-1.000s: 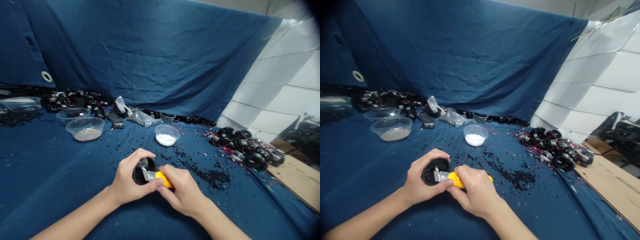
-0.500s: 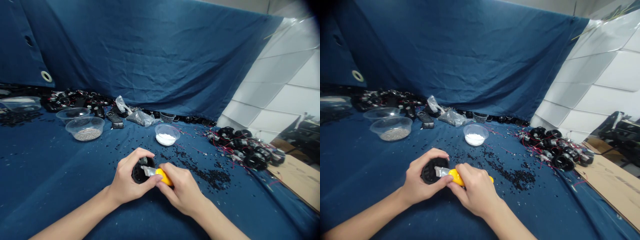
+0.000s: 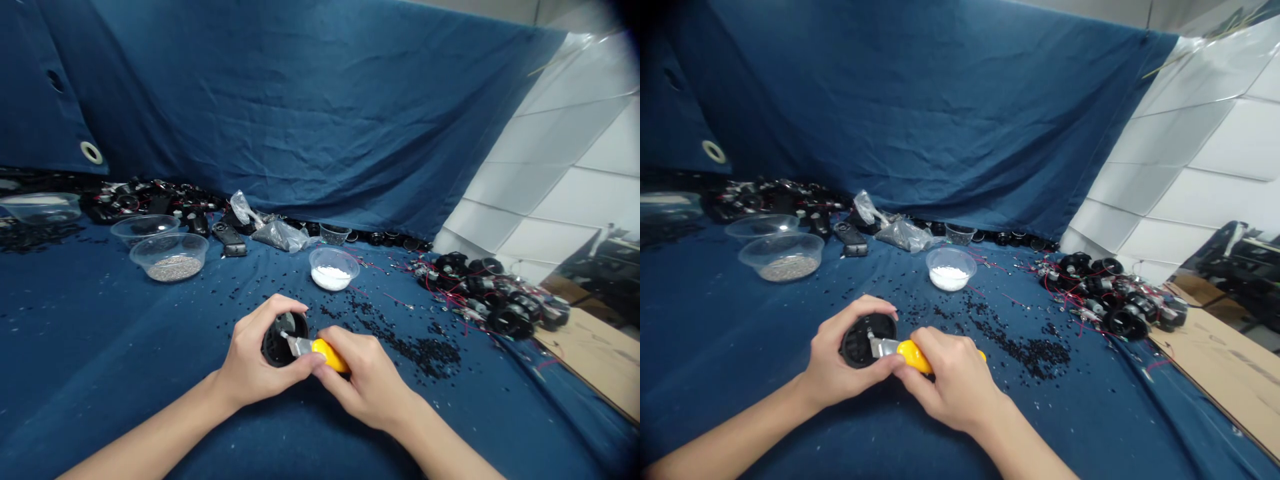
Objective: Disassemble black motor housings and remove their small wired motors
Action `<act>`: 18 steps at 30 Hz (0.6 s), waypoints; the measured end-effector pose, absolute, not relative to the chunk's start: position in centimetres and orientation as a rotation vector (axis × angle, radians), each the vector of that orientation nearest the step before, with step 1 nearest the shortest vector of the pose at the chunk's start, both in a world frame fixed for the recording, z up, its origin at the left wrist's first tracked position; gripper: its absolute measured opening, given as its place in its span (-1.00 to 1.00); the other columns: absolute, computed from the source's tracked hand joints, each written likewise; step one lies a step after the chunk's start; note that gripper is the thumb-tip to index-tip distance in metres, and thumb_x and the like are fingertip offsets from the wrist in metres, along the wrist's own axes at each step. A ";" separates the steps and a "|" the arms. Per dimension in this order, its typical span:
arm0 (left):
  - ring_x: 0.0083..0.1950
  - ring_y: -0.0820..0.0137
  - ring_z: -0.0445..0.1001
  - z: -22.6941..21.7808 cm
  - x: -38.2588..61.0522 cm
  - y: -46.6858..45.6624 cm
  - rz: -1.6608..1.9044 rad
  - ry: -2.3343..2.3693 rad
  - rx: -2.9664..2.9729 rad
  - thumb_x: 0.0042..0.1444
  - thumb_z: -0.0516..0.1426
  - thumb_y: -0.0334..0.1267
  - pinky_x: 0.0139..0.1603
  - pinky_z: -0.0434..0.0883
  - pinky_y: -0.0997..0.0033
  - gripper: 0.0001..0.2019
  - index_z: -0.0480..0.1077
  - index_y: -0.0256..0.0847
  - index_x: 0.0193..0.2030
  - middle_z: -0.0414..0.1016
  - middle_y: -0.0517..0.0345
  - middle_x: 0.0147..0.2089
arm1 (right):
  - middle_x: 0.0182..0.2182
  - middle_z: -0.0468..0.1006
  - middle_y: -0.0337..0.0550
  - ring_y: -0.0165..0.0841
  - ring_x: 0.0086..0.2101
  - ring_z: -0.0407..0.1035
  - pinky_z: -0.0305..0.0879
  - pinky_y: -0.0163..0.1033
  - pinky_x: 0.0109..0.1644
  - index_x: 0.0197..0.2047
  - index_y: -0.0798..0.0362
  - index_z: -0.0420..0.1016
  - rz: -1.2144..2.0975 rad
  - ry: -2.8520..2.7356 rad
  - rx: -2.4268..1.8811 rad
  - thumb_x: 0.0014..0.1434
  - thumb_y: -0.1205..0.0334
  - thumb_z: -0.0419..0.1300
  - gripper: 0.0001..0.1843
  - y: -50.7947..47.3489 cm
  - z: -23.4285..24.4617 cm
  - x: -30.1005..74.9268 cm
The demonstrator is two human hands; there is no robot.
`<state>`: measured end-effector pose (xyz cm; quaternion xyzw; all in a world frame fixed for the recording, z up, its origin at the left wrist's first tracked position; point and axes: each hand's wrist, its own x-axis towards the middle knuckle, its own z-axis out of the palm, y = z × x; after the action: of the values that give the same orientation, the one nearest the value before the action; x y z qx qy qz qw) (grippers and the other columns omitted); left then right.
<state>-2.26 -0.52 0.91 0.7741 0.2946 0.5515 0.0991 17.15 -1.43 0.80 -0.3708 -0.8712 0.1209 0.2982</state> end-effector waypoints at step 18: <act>-0.06 0.26 0.51 -0.1 -0.1 -0.3 1.235 0.966 1.877 -0.12 0.38 -0.35 -0.03 0.44 0.26 -0.08 -0.05 -0.04 0.30 0.44 0.11 -0.06 | -0.60 0.28 -0.37 -0.53 -0.63 0.12 0.07 -0.39 -0.57 -0.35 0.10 0.35 1.034 -1.573 -1.018 0.13 0.02 0.27 -0.69 1.6 0.0 17.9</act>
<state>-0.08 -0.32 -0.09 0.7215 0.3714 0.4748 0.3408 17.88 1.60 0.02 -0.4174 -0.6447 0.4239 0.4800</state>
